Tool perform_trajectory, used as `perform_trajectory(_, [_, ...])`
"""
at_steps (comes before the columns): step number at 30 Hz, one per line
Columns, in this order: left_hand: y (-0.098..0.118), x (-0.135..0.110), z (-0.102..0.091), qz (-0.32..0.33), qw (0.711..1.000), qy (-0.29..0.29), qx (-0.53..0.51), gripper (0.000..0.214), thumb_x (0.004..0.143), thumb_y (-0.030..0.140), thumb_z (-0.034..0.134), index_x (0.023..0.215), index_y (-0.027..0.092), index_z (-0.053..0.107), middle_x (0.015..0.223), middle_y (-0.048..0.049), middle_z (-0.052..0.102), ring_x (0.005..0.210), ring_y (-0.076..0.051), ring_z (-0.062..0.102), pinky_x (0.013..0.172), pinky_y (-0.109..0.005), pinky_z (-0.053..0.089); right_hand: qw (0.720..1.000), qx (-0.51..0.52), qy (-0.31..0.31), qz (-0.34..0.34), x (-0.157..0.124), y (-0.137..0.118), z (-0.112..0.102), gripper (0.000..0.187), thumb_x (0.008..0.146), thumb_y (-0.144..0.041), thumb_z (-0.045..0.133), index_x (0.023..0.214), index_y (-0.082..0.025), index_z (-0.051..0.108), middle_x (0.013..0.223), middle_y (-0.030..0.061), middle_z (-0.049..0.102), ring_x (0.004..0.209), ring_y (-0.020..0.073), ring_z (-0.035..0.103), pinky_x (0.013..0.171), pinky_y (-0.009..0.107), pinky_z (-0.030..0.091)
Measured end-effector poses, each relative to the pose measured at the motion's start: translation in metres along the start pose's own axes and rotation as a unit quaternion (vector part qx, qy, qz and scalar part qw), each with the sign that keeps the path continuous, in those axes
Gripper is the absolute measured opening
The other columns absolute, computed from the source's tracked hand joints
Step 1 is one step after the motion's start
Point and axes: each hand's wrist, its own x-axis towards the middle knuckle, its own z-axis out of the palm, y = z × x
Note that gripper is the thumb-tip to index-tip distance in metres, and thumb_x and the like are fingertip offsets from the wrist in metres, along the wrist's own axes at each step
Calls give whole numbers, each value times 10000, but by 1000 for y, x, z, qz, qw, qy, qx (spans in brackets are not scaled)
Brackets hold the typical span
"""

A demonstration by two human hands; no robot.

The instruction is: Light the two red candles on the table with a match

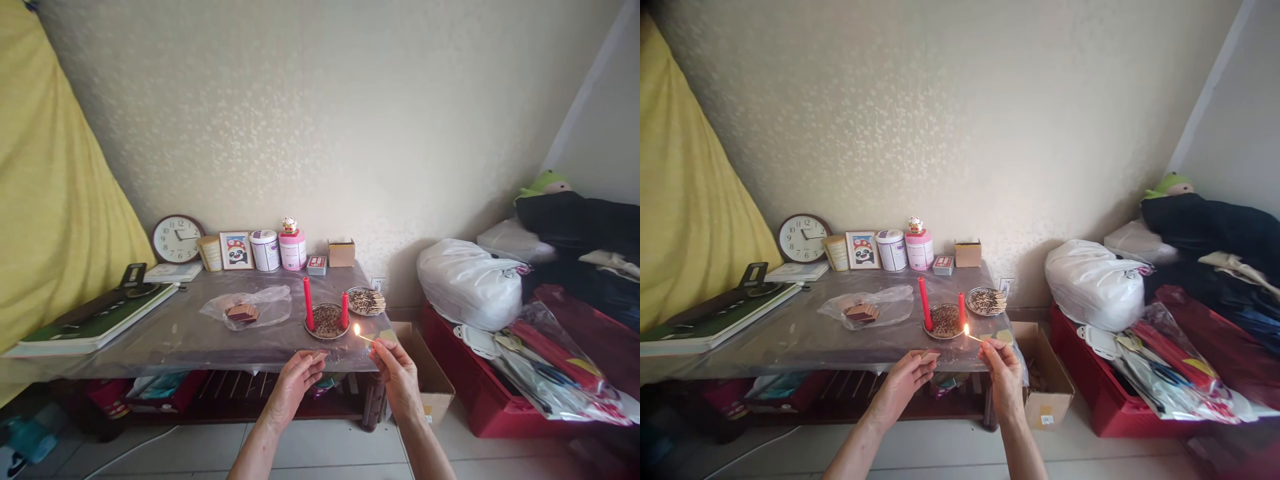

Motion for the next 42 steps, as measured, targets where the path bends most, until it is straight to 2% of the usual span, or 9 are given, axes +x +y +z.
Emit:
perform_trajectory(7, [-5, 2, -1, -7, 1000, -1, 12, 234, 751, 369, 623, 896, 185, 642, 1064, -94, 674, 957, -205, 607, 881, -345, 396, 1000, -2, -17, 11, 0, 4, 3, 230, 563, -297, 802, 717, -186, 673, 700, -5, 668, 638, 147, 630, 639, 278, 553])
perform_trajectory(13, [-10, 4, -2, -11, 1000, -16, 17, 219, 751, 363, 628, 883, 188, 637, 1023, -87, 680, 961, -205, 604, 858, -326, 405, 997, -57, -39, -23, 2, -2, 16, 219, 612, -340, 769, 740, -193, 670, 669, -18, 640, 604, 127, 585, 615, 259, 519])
perform_trajectory(20, [-14, 5, -1, -12, 1000, -24, 10, 192, 763, 347, 620, 873, 190, 616, 989, -80, 685, 932, -190, 609, 832, -308, 406, 985, -143, -64, -75, 6, -12, 44, 199, 703, -387, 685, 764, -200, 657, 631, -45, 571, 547, 97, 488, 547, 213, 424])
perform_trajectory(25, [-15, 4, 0, -10, 999, -31, 12, 171, 778, 333, 603, 869, 188, 606, 1015, -88, 680, 931, -187, 602, 837, -310, 397, 974, -182, -61, -118, 8, -15, 66, 199, 727, -383, 657, 743, -185, 643, 613, -36, 561, 550, 103, 469, 540, 215, 404])
perform_trajectory(30, [-15, 4, 1, 0, 999, -32, 13, 180, 782, 340, 596, 870, 184, 604, 1017, -88, 676, 922, -184, 595, 836, -307, 388, 973, -166, -80, -136, 14, -9, 85, 219, 718, -390, 654, 720, -173, 623, 585, -36, 545, 525, 100, 465, 513, 215, 395])
perform_trajectory(35, [-13, 3, 4, -5, 999, -38, 20, 193, 767, 337, 616, 868, 173, 606, 988, -82, 677, 916, -182, 587, 838, -307, 380, 978, -140, -74, -136, 19, -6, 104, 240, 678, -398, 680, 738, -177, 607, 574, -42, 541, 498, 99, 476, 491, 219, 403])
perform_trajectory(42, [-12, 2, 7, 1, 999, -41, 10, 199, 757, 334, 626, 864, 166, 615, 953, -75, 676, 887, -176, 587, 822, -306, 379, 976, -139, -85, -146, 25, -3, 122, 217, 690, -385, 660, 747, -189, 586, 610, -46, 544, 506, 95, 488, 480, 214, 397])
